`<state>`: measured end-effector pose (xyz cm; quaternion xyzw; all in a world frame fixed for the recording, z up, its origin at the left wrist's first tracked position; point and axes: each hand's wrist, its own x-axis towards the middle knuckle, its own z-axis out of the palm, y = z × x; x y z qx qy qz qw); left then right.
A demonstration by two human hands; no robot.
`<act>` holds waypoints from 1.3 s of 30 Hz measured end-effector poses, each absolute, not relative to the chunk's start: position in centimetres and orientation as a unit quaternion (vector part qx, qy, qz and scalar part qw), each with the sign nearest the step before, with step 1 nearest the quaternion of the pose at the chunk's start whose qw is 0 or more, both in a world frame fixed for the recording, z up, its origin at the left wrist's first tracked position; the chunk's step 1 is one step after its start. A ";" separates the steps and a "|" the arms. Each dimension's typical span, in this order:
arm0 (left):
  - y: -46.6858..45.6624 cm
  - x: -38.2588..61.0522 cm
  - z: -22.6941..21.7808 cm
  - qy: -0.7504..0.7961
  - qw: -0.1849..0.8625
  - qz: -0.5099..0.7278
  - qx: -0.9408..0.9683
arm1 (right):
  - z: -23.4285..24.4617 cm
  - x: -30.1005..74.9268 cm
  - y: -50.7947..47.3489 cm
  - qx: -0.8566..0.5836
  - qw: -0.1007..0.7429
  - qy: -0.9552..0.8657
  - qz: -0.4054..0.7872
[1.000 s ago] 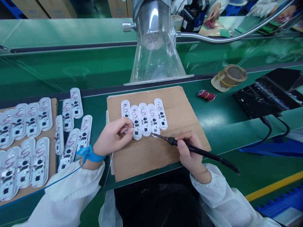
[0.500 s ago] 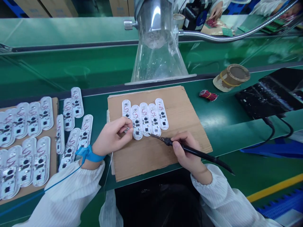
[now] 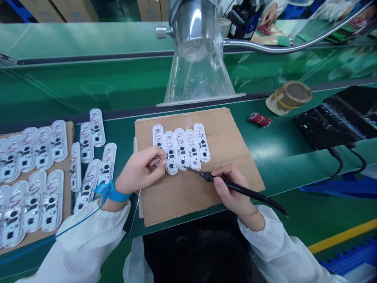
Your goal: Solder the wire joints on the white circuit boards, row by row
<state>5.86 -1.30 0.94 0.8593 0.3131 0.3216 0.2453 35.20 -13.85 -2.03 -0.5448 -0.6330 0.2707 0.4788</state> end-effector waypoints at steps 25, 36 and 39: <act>-1.3 6.1 1.0 0.307 0.251 0.316 0.862 | -1.7 35.2 -13.9 -0.543 0.476 -0.638 0.266; -1.2 6.0 1.3 0.318 0.254 0.307 0.861 | -2.6 35.3 -14.3 -0.552 0.504 -0.603 0.277; -1.2 6.0 1.3 0.321 0.253 0.303 0.861 | -2.6 35.4 -14.3 -0.554 0.502 -0.604 0.276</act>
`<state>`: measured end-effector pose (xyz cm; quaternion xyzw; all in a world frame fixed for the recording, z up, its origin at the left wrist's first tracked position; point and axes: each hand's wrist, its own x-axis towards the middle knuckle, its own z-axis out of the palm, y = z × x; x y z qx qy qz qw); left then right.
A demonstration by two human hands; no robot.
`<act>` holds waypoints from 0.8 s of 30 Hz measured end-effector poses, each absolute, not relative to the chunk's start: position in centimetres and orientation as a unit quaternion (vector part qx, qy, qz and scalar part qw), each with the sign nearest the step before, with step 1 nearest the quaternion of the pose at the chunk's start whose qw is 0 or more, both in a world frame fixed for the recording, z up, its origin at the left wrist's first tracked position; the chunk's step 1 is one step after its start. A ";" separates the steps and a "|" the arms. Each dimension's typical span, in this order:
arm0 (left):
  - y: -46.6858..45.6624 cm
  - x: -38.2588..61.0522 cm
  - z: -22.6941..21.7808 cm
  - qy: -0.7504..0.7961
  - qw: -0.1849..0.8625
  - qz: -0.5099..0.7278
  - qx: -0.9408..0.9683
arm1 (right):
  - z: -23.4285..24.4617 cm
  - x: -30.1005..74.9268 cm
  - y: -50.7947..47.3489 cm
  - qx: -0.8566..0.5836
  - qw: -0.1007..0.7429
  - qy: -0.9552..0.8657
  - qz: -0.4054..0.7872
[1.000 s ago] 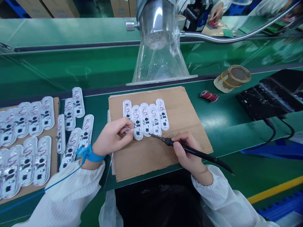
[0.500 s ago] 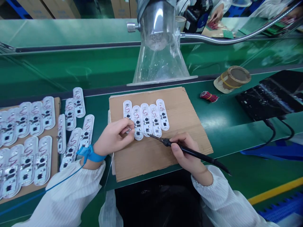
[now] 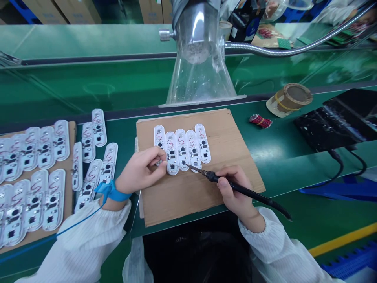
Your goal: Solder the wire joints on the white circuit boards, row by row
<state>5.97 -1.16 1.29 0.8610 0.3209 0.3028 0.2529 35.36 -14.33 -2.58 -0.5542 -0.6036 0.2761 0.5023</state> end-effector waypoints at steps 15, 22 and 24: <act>-1.1 6.0 1.4 0.314 0.264 0.284 0.866 | -1.2 35.1 -13.6 -0.548 0.454 -0.649 0.270; -2.0 3.3 1.4 0.373 0.297 0.296 0.828 | -1.9 34.6 -14.3 -0.559 0.504 -0.591 0.292; -2.4 2.8 0.9 0.384 0.304 0.319 0.811 | -1.8 33.9 -14.2 -0.553 0.499 -0.594 0.302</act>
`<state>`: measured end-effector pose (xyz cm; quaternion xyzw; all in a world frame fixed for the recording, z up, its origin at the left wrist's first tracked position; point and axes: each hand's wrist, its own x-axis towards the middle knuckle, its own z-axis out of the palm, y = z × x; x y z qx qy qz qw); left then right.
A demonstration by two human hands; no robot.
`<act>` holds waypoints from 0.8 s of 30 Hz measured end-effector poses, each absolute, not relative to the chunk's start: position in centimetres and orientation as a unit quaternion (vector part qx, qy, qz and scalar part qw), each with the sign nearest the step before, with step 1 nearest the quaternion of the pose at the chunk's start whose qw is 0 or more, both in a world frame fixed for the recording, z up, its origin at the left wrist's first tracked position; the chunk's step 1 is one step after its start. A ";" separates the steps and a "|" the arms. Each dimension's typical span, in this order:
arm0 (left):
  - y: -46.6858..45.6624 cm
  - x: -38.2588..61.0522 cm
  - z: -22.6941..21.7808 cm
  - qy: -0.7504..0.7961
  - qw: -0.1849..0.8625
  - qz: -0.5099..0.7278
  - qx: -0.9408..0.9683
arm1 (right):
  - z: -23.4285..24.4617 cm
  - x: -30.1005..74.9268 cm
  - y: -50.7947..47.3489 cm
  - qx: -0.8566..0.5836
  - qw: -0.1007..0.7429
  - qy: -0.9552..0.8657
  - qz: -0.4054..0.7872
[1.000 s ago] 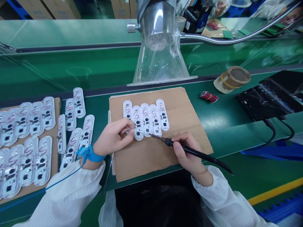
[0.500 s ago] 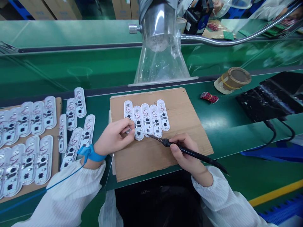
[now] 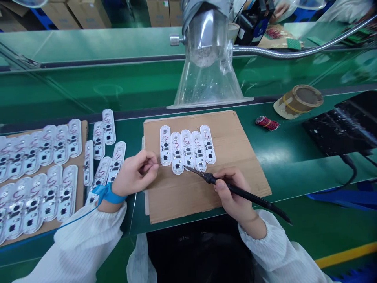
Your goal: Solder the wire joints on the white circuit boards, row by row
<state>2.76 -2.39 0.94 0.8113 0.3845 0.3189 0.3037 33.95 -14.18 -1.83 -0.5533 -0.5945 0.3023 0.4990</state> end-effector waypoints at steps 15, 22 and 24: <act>-2.6 3.5 0.6 0.336 0.301 0.321 0.833 | -1.5 33.4 -13.6 -0.531 0.470 -0.647 0.279; -2.5 3.4 0.7 0.331 0.312 0.311 0.834 | -1.9 33.5 -13.9 -0.537 0.488 -0.618 0.302; -2.5 3.4 0.7 0.329 0.312 0.313 0.835 | -1.9 33.4 -13.8 -0.536 0.481 -0.625 0.301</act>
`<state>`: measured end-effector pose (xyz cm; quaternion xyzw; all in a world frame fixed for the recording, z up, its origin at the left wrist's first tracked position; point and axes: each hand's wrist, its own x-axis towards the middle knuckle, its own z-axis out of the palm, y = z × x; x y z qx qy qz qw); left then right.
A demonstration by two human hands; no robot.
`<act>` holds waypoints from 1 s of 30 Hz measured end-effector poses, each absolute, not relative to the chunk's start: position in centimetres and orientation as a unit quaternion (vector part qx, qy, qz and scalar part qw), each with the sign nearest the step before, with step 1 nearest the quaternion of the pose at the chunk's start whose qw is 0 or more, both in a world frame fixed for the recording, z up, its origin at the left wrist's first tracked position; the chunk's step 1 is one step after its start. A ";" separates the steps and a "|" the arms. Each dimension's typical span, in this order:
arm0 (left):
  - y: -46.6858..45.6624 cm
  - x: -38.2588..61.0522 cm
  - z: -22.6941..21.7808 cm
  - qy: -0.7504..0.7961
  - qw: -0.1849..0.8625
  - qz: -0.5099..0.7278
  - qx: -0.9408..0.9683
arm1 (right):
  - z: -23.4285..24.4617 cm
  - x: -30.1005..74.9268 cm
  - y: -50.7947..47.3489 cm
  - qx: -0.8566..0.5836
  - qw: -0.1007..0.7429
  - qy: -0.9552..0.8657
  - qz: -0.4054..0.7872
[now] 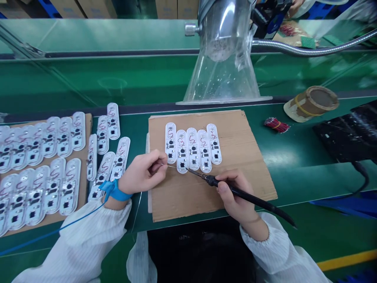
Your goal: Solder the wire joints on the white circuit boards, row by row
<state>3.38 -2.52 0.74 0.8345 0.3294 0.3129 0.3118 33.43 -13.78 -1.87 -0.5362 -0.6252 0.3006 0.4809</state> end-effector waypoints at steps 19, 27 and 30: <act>-2.5 3.3 0.7 0.331 0.312 0.309 0.836 | -2.3 33.6 -14.1 -0.530 0.497 -0.609 0.318; -2.6 3.4 0.5 0.330 0.321 0.303 0.834 | -1.8 33.5 -13.6 -0.529 0.451 -0.645 0.318; -2.5 3.3 0.4 0.328 0.318 0.301 0.837 | -1.8 33.5 -13.6 -0.525 0.457 -0.643 0.319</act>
